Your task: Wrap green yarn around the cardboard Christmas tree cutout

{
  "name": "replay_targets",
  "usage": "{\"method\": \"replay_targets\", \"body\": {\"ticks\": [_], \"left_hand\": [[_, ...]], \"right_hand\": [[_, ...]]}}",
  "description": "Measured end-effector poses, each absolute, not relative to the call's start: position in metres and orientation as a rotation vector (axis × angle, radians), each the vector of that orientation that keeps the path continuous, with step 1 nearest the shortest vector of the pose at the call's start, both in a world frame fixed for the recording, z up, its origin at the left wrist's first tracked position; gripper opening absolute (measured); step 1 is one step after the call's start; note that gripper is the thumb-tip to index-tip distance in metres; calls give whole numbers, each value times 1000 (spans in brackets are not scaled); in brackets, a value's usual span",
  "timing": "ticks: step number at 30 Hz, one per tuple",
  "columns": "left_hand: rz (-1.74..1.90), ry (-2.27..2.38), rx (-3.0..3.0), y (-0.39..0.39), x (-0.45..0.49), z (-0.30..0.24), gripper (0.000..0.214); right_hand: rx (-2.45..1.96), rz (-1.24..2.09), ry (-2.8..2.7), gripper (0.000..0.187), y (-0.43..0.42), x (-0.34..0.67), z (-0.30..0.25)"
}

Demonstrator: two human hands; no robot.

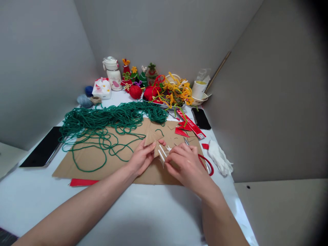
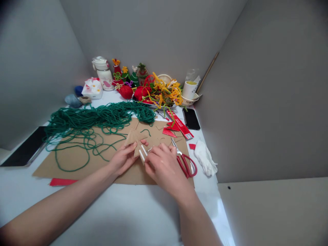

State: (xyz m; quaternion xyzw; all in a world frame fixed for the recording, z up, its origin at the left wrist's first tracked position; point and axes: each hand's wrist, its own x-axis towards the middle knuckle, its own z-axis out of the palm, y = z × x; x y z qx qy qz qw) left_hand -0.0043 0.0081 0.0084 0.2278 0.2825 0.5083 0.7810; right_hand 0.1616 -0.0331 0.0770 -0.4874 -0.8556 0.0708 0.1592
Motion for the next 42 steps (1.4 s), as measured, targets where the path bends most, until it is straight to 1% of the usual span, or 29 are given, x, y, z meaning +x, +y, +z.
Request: {"method": "replay_targets", "body": {"ticks": [7, 13, 18, 26, 30, 34, 37, 42], "left_hand": [[1097, 600, 499, 8, -4, 10, 27], [1059, 590, 519, 6, -4, 10, 26], [1079, 566, 536, 6, -4, 8, 22], [1063, 569, 510, 7, -4, 9, 28], [1047, 593, 482, 9, -5, 9, 24], [968, 567, 449, 11, -9, 7, 26], [958, 558, 421, 12, -11, 6, 27], [966, 553, 411, 12, -10, 5, 27]], "right_hand": [[-1392, 116, -2492, 14, -32, 160, 73], [-1400, 44, -2422, 13, -30, 163, 71], [-1421, -51, -2318, 9, -28, 165, 69], [-1516, -188, -2056, 4, -24, 171, 70], [-1616, -232, -1938, 5, -21, 178, 67], [-1714, -169, -1972, 7, -19, 180, 65], [-1680, -93, -2015, 11, -19, 179, 65], [-1602, 100, -2033, 5, -23, 177, 68]]}}
